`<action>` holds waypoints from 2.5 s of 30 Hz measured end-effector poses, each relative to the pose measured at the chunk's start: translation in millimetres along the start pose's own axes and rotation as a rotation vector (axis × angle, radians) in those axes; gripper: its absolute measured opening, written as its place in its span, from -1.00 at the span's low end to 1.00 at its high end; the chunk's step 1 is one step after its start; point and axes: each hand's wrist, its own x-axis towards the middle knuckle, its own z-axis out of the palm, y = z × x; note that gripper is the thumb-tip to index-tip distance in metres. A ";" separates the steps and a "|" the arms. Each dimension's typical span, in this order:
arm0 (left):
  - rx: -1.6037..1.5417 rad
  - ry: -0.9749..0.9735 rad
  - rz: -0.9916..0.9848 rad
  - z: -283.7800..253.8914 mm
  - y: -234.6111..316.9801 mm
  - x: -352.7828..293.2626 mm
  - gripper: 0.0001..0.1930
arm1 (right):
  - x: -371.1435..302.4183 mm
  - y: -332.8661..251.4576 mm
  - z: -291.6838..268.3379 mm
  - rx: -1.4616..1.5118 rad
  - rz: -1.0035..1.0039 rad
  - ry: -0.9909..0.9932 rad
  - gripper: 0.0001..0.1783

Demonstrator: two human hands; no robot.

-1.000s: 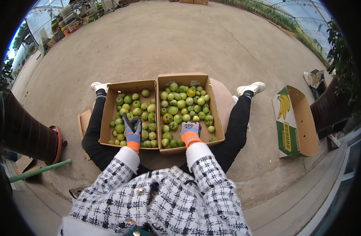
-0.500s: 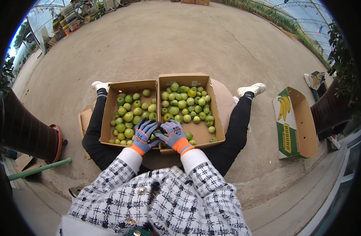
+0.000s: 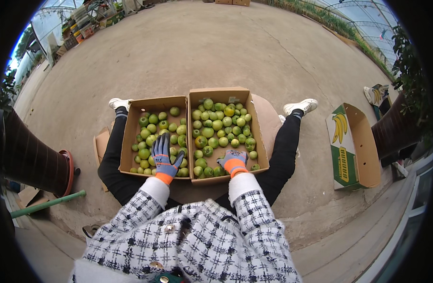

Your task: The person sits on the ground and transfers green round fruit from a full cardboard box into an empty one, handling the fruit with gloved hands. The person continues moving fruit until the right box is nearly empty and the left box is filled.

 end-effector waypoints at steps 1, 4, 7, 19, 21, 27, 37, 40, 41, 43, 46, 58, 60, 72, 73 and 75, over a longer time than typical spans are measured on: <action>-0.027 -0.019 0.063 -9.0 8.9 3.9 -0.09 | -1.4 0.4 0.1 0.070 0.000 0.083 -0.24; -0.102 -0.099 0.180 -22.5 24.8 11.1 -0.11 | -4.1 -8.2 -7.6 0.570 -0.065 0.162 -0.43; -0.138 -0.157 0.262 -17.8 23.2 7.0 -0.18 | -20.5 -41.6 -7.6 0.594 -0.388 0.313 -0.50; -0.192 0.138 -0.301 13.0 -14.0 -2.8 -0.14 | 5.0 -49.0 18.4 -0.230 -0.427 0.398 -0.45; -0.069 0.119 -0.156 14.8 -15.2 -5.6 -0.17 | 8.5 -56.7 16.2 -0.347 -0.359 0.270 -0.44; -0.055 -0.009 -0.062 9.0 -10.4 -8.1 -0.08 | 0.8 -57.0 4.3 -0.174 -0.182 0.123 -0.45; -0.165 -0.151 0.251 -16.1 19.3 4.4 -0.23 | -25.2 -60.8 6.6 1.053 -0.579 0.097 -0.55; -0.140 -0.025 0.011 -11.2 4.4 -1.8 -0.29 | -42.8 -67.0 -35.1 0.456 -0.440 0.244 -0.52; -0.145 0.038 -0.103 -4.6 -0.2 -3.6 -0.29 | -42.8 -58.5 -39.0 0.244 -0.385 0.309 -0.53; -0.069 0.245 -0.464 14.2 -17.2 -7.1 -0.16 | -34.8 -40.5 -35.3 -0.059 -0.302 0.157 -0.48; 0.078 0.211 -0.455 25.3 -29.3 -12.2 -0.06 | -23.1 -21.3 -21.2 -0.289 -0.240 -0.163 -0.44; -0.129 -0.104 0.136 -22.3 21.5 8.1 0.00 | -17.8 -10.8 -18.6 0.085 -0.068 0.024 -0.33; -0.152 -0.152 0.209 -28.5 26.6 9.9 -0.02 | -21.0 -12.4 -15.1 0.242 -0.048 0.261 -0.32; -0.615 0.186 -0.360 17.1 -19.6 -7.9 -0.32 | -35.8 -43.2 -24.8 0.500 -0.328 0.142 -0.45; -0.899 0.347 -0.582 33.6 -39.8 -12.3 -0.30 | -36.8 -43.8 -28.2 0.185 -0.270 0.185 -0.47; -0.839 0.371 -0.597 42.7 -35.8 -14.2 -0.28 | -25.2 -31.7 -9.2 -0.058 -0.282 -0.036 -0.50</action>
